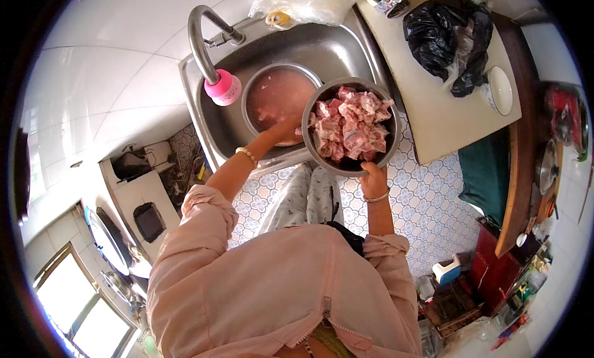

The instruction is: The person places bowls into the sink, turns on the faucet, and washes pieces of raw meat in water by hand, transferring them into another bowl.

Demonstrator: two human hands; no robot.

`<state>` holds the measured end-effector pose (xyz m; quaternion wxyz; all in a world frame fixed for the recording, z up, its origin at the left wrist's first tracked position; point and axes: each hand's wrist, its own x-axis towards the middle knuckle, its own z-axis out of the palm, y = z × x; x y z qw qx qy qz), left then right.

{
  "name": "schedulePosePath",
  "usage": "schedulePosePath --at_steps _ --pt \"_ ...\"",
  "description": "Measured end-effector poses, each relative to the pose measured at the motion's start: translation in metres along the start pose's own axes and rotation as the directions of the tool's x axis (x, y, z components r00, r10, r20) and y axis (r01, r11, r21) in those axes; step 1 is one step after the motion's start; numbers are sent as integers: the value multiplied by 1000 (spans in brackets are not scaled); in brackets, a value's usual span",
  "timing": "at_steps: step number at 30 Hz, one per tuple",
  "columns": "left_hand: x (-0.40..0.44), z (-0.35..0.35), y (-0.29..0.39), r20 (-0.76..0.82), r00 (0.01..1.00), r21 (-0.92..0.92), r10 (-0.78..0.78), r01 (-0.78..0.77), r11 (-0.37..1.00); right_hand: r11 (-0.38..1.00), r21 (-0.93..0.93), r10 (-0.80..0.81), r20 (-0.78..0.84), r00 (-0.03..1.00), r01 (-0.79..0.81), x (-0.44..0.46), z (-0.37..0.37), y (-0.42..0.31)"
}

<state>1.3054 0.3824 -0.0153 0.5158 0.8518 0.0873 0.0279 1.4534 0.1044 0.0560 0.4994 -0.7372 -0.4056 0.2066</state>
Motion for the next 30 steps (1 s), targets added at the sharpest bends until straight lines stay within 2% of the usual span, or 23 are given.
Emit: schedulePosePath --at_steps 2,3,5,6,8,9,11,12,14,15,17,18,20,21,23,24,26,27,29,30 --pt "-9 0 -15 151 982 103 -112 97 990 997 -81 -1 14 1000 2 -3 1 7" --pt "-11 -5 -14 152 982 103 -112 97 990 997 -81 0 13 1000 1 -6 1 14" --pt "-13 -15 -12 303 867 362 -395 279 890 995 -49 93 50 994 -91 -6 2 16" --pt "-16 -16 -16 303 867 362 -395 279 889 995 -49 94 50 994 -91 -5 1 12" --pt "-16 -19 -24 320 884 214 -340 282 935 988 -154 -26 12 1000 28 0 -1 -3" --pt "-14 -22 -25 321 884 214 -340 282 935 988 -154 -26 12 1000 28 3 -1 -11" --pt "-9 -30 -23 467 791 224 -395 325 919 998 -59 -2 -43 999 0 6 2 -22" --pt "-8 -32 -18 468 791 224 -393 323 919 998 -60 -2 -45 999 -1 5 0 -20" --pt "-5 -40 -5 529 695 81 -486 529 845 987 -159 -3 37 999 9 3 -5 -14" --pt "-5 -45 3 532 695 82 -484 526 846 987 -161 -2 34 999 7 3 -5 -13" --pt "-8 -55 15 475 663 -210 -578 724 657 977 -152 -149 14 989 150 4 -4 -11" --pt "-13 -53 5 478 662 -207 -577 723 659 977 -153 -147 10 989 147 2 -3 -7" --pt "-20 -49 -14 335 714 -350 -615 700 622 992 -111 -67 8 998 68 1 -1 -4" --pt "-21 -48 -19 335 713 -348 -615 701 623 992 -110 -67 6 998 67 1 -1 -5" --pt "-21 -48 -23 319 787 -203 -529 602 772 976 -196 -90 13 996 91 0 -3 -8" --pt "-23 -51 -23 319 787 -202 -529 601 773 976 -196 -90 12 996 91 1 -3 -9" --pt "-25 -59 -17 396 701 -418 -593 712 563 986 -156 -60 31 998 64 2 -3 -11" --pt "-25 -63 -5 400 701 -416 -590 713 565 986 -158 -57 27 998 61 3 -4 -12" --pt "-28 -70 17 199 844 -796 -498 435 420 985 -114 -128 18 992 129 4 0 -10" --pt "-32 -70 6 201 845 -795 -496 437 422 983 -100 -151 13 988 151 3 4 -7"
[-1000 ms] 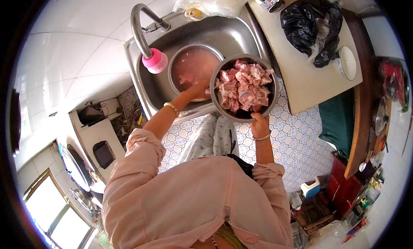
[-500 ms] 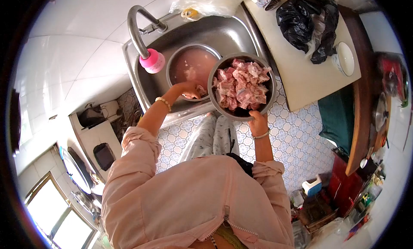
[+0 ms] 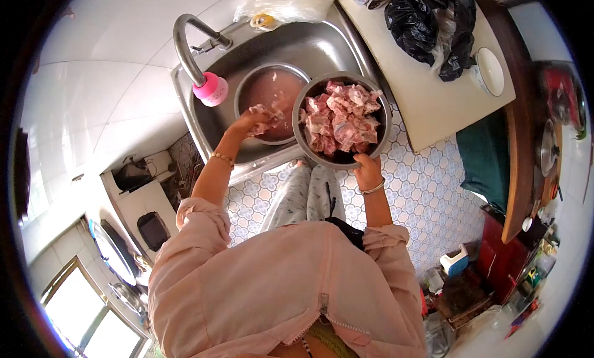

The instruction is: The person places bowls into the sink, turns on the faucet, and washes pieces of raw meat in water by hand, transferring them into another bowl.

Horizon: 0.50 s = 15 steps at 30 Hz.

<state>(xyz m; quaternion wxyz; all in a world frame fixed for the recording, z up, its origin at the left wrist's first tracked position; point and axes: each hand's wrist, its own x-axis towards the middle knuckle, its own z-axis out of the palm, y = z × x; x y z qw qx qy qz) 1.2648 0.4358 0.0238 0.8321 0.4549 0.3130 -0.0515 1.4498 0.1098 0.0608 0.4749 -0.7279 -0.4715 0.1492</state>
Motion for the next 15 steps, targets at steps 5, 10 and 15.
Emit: schedulePosePath --at_steps 5,10,15 --pt "-19 21 34 -159 977 -274 145 -185 944 28 917 689 270 673 -397 0 7 7" --pt "-41 113 85 -41 924 66 379 -376 924 501 765 481 143 865 -404 -11 13 19" --pt "-21 203 86 183 601 582 778 -704 407 -13 940 651 267 710 -342 10 9 -4"
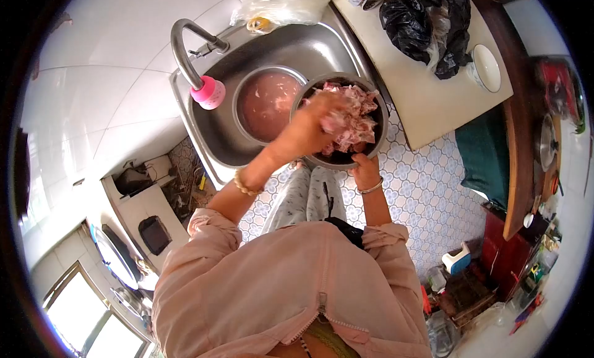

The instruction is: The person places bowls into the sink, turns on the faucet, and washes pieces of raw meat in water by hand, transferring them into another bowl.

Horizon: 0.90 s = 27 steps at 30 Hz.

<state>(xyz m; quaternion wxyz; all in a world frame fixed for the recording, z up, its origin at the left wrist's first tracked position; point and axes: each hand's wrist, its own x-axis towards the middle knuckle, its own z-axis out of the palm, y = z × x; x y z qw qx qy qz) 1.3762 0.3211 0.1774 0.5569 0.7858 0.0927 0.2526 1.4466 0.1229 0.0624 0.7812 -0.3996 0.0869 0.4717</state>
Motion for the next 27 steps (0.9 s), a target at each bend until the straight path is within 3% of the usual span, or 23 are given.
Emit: schedulePosePath --at_steps 2,3,5,6,7,9,11,12,13,14,15,16,17,18,19,21,22,24,25,26,27 --pt "2 14 20 184 981 521 -63 -43 852 1000 6 -4 18 1000 4 -3 5 -2" --pt "0 13 23 179 982 526 -67 -38 850 1000 6 2 22 1000 -2 -3 8 -4" --pt "-5 5 26 145 989 694 33 -126 709 999 24 -35 49 998 34 -5 15 -4" --pt "-4 -9 40 168 967 572 -193 64 818 999 -11 -36 19 999 36 -6 6 -3" --pt "-8 -22 31 163 967 576 -198 69 814 1000 -11 -29 23 999 30 -6 -2 1" --pt "-15 -54 -16 58 996 415 -67 38 909 974 -179 -131 64 989 140 -6 -6 3" --pt "-37 -83 -99 -14 972 625 -234 192 757 952 -235 -184 78 980 197 -5 -3 3" --pt "-48 -97 -133 -75 949 678 -307 274 682 893 -383 -217 96 971 237 -5 -10 5" --pt "-57 -106 -150 -167 917 654 -363 378 655 703 -619 -234 264 936 350 -6 -13 0" --pt "-63 -109 -166 -168 917 654 -362 378 656 400 -773 -245 429 870 493 -7 -15 -5" --pt "-71 -110 -181 -202 692 453 -693 693 561 99 -785 -247 576 779 612 -8 -17 -10" --pt "-80 -107 -199 -140 365 238 -920 915 327 33 -770 -263 608 749 637 -8 -15 -12" --pt "-95 -98 -229 -141 362 235 -921 916 324 -33 -751 -274 641 716 660 -8 -15 -11" --pt "-112 -86 -267 -134 487 172 -863 869 463 -32 -750 -271 643 716 661 -8 -13 -9" --pt "-117 -78 -285 -134 604 109 -786 797 594 255 -780 -304 496 813 571 -8 -12 -5" --pt "-86 -63 -248 -147 579 122 -802 815 567 520 -730 -289 338 896 443 -8 -15 -1" --pt "-73 -54 -234 -160 554 133 -817 832 538 745 -595 -248 170 954 300 -6 -20 2" --pt "-68 -36 -272 -186 608 159 -772 794 587 905 -396 -160 15 987 153 -6 -22 2" --pt "-64 -28 -287 -210 658 188 -723 753 631 604 -688 -320 253 913 403 -7 -19 -1" --pt "-56 -24 -286 -209 660 184 -722 752 633 165 -787 -346 518 783 594 -7 -17 -3" --pt "-46 -22 -279 -154 668 131 -728 744 655 161 -789 -346 518 783 593 -7 -16 -5"
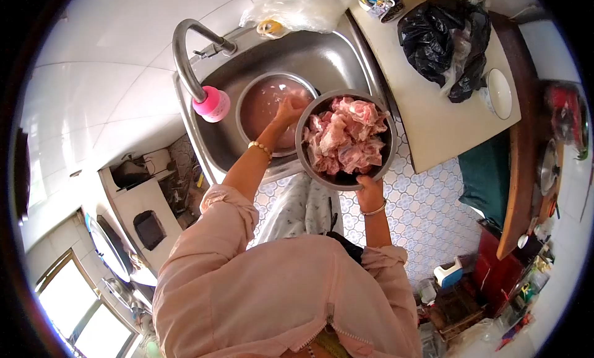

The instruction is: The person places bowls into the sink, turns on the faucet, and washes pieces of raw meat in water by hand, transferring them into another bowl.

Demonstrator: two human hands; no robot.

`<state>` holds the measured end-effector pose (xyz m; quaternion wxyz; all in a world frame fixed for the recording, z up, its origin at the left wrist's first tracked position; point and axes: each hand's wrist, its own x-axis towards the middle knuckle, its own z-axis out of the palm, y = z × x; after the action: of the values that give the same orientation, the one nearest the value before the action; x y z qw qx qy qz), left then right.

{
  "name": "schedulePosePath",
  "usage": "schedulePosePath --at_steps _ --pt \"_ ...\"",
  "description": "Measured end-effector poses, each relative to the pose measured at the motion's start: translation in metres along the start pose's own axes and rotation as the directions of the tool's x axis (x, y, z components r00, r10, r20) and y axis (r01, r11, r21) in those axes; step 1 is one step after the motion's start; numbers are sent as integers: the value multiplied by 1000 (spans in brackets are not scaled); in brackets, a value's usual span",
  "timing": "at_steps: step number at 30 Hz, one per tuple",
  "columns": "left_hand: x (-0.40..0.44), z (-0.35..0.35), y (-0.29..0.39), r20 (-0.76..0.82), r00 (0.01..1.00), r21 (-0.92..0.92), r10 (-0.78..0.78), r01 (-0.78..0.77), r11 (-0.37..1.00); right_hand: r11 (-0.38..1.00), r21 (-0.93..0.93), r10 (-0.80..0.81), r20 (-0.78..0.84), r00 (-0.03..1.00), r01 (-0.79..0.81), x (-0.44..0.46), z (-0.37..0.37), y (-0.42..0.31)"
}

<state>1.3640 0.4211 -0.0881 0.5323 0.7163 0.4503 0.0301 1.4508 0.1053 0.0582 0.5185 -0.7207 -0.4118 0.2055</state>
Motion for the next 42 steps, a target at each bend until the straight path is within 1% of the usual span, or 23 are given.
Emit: schedulePosePath --at_steps 4,5,7,8,10,12,13,17,19,22,24,25,28,29,30,32,34,36,37,39,40,41,42 --pt "-13 8 40 -51 987 -325 150 -159 932 995 -55 -85 32 996 87 0 0 1" --pt "-9 17 31 -52 988 -324 147 -156 933 890 413 240 -66 969 -192 3 5 -10" --pt "5 34 3 52 992 -520 112 -69 851 510 793 545 3 838 -334 5 8 -15" --pt "-4 29 15 50 993 -520 111 -69 852 643 673 477 20 878 -365 2 4 -12" --pt "-34 12 53 56 998 -191 -37 47 981 761 532 408 53 911 -372 0 -2 -9" --pt "-26 19 33 168 986 -403 -19 86 911 999 -24 23 66 998 -21 -1 -7 -9" --pt "-21 23 21 275 961 -587 26 146 796 999 -25 21 66 998 -20 -1 -7 -10" --pt "-58 -6 42 165 984 -503 61 30 864 986 -164 -6 42 999 12 -1 -7 -7" --pt "-66 -27 42 26 997 -253 73 -64 965 992 -125 29 36 999 -24 0 -7 -11" --pt "-78 -51 54 -52 996 -141 78 -84 986 987 -140 -77 -11 997 75 0 -2 -3" --pt "-91 -66 79 -154 972 -45 177 -186 982 984 -180 18 39 999 -11 -7 0 7" --pt "-104 -72 100 -151 972 -45 178 -187 981 937 271 238 -36 971 -220 -7 6 9" --pt "-144 -81 160 -187 873 67 451 -447 892 427 844 539 50 841 -324 -4 11 2" --pt "-152 -78 172 -169 791 126 589 -575 808 879 395 313 -53 948 -268 -2 6 -4" --pt "-159 -74 183 -146 689 182 710 -687 704 979 -199 48 6 999 -46 -1 1 -6" --pt "-175 -61 203 -9 720 148 693 -685 714 976 -212 -48 14 999 50 -3 -4 4" --pt "-194 -47 225 89 618 323 781 -760 564 943 -333 31 126 992 13 0 -9 0" --pt "-195 -17 219 128 613 455 779 -735 503 977 -192 -78 90 993 95 -2 -2 13" --pt "-195 -4 214 180 607 566 774 -708 423 931 315 177 52 983 -185 -4 3 19" --pt "-198 10 206 197 595 600 779 -702 384 963 -266 26 221 975 35 -1 -16 7" --pt "-200 14 202 221 581 627 783 -700 342 963 -268 22 230 973 41 -3 -20 8" --pt "-203 10 206 245 584 507 774 -758 411 972 -229 2 246 969 56 -4 -21 9" --pt "-207 3 208 235 587 513 775 -752 414 971 118 173 242 955 -206 -3 -13 11"
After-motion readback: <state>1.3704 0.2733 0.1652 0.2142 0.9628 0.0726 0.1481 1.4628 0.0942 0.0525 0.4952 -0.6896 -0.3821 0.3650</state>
